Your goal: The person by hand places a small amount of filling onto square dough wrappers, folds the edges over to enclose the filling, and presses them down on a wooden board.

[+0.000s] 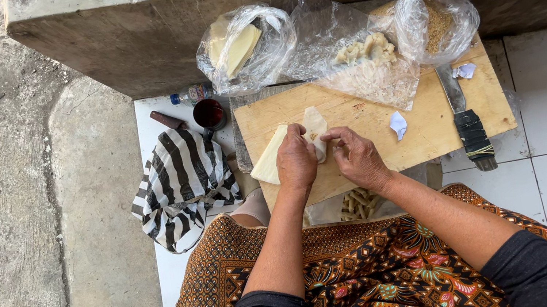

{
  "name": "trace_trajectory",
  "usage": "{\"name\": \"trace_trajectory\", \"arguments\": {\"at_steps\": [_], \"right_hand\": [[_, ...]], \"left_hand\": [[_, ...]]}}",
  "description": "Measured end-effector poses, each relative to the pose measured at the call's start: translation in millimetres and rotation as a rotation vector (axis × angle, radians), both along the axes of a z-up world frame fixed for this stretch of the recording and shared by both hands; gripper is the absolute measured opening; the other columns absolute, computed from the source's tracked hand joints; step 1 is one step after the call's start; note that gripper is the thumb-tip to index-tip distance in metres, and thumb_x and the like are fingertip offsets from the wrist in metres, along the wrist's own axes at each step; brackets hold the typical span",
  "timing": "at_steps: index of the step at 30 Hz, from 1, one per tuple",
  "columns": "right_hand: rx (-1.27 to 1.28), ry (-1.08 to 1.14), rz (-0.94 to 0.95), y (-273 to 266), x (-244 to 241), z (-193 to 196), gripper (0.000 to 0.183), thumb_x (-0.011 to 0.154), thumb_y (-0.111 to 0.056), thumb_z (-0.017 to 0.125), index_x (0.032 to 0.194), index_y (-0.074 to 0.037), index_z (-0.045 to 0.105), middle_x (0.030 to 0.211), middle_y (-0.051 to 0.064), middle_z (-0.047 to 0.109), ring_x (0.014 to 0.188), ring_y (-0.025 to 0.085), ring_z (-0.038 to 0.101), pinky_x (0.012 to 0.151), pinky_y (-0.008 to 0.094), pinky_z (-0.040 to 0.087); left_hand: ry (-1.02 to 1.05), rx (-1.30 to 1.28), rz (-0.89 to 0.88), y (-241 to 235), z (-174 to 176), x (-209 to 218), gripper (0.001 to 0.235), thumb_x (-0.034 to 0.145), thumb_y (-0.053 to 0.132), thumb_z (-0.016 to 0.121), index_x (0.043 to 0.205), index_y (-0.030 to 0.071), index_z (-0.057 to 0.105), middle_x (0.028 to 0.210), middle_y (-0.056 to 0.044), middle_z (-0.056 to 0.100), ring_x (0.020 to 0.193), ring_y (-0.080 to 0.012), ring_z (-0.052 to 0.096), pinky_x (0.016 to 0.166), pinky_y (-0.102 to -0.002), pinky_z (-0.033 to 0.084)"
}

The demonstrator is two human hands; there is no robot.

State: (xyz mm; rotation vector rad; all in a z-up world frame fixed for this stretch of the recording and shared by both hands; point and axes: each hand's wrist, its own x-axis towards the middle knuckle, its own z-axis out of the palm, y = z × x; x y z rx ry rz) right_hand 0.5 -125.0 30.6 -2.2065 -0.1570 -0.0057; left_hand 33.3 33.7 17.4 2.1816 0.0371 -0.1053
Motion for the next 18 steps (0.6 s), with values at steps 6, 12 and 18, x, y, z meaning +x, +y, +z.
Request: {"name": "trace_trajectory", "arguments": {"at_steps": [6,12,18], "right_hand": [[-0.244,-0.373,0.225,-1.7,-5.0,3.0,0.042,0.081,0.011,0.061,0.121,0.0,0.058,0.117,0.017,0.068,0.115,0.036,0.068,0.101,0.046,0.053],[-0.406,-0.502,0.362,-5.4,-4.4,14.0,0.034,0.078,0.006,0.069,0.112,0.003,0.066,0.115,0.017,0.071,0.114,0.035,0.068,0.098,0.044,0.052],[-0.285,-0.474,0.286,-7.2,9.4,3.3,0.026,0.082,0.008,0.069,0.107,-0.001,0.069,0.107,0.014,0.074,0.107,0.031,0.071,0.095,0.041,0.057]], "left_hand": [[0.049,0.003,-0.005,0.9,0.9,1.4,0.034,0.084,0.0,0.069,0.114,0.007,0.054,0.088,-0.013,0.069,0.084,-0.0314,0.071,0.075,-0.043,0.055],[-0.171,0.008,-0.069,2.9,3.0,0.3,0.028,0.085,-0.003,0.067,0.11,0.009,0.063,0.097,-0.014,0.07,0.088,-0.0355,0.069,0.074,-0.044,0.055],[-0.177,-0.002,-0.082,2.3,0.9,1.8,0.028,0.084,0.0,0.067,0.11,0.008,0.062,0.096,-0.013,0.072,0.09,-0.0338,0.07,0.077,-0.044,0.056]]}}
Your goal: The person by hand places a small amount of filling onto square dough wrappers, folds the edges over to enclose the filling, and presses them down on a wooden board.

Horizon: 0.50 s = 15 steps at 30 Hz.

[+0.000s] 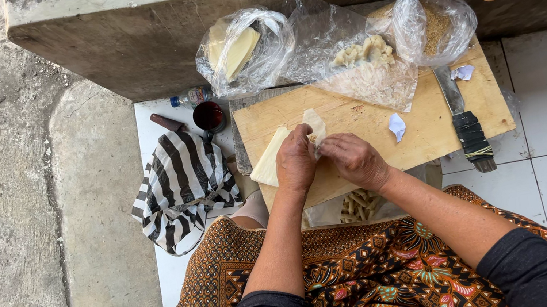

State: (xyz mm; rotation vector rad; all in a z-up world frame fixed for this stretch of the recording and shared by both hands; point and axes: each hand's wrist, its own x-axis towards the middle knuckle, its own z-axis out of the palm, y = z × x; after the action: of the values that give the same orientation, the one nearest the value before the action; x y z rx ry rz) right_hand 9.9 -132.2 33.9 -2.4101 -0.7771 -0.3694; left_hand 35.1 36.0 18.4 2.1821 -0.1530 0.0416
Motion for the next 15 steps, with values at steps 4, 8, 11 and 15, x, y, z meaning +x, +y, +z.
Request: {"name": "trace_trajectory", "arguments": {"at_steps": [4,8,11,15], "right_hand": [[0.123,0.089,-0.026,-3.5,4.1,-5.5,0.023,0.085,0.008,0.071,0.106,-0.002,0.069,0.106,0.012,0.074,0.104,0.03,0.072,0.091,0.04,0.059],[0.059,0.04,0.043,-7.9,3.3,-1.3,0.026,0.08,0.008,0.071,0.105,-0.002,0.07,0.106,0.012,0.074,0.105,0.031,0.072,0.092,0.041,0.058],[0.063,0.045,0.075,-8.5,2.2,0.5,0.027,0.081,0.007,0.072,0.106,-0.001,0.07,0.108,0.014,0.074,0.105,0.032,0.072,0.091,0.04,0.058],[0.053,0.04,0.097,-11.9,4.8,-3.2,0.027,0.08,0.007,0.072,0.106,-0.001,0.069,0.108,0.014,0.074,0.104,0.033,0.072,0.09,0.04,0.058]], "left_hand": [[0.07,-0.001,0.006,-0.2,-3.4,0.0,0.026,0.087,0.003,0.069,0.112,0.008,0.062,0.09,-0.014,0.072,0.088,-0.0342,0.071,0.076,-0.044,0.056],[0.061,-0.001,-0.013,2.8,-2.5,-0.3,0.025,0.09,0.004,0.069,0.114,0.009,0.063,0.091,-0.015,0.071,0.088,-0.0356,0.07,0.076,-0.045,0.055],[0.065,-0.028,-0.037,6.2,1.2,-1.0,0.026,0.09,0.002,0.068,0.114,0.009,0.063,0.093,-0.014,0.071,0.089,-0.0341,0.071,0.078,-0.043,0.056],[0.006,-0.044,-0.059,6.8,5.3,-0.1,0.028,0.085,-0.002,0.066,0.111,0.007,0.067,0.102,-0.013,0.07,0.092,-0.0342,0.069,0.08,-0.042,0.056]]}}
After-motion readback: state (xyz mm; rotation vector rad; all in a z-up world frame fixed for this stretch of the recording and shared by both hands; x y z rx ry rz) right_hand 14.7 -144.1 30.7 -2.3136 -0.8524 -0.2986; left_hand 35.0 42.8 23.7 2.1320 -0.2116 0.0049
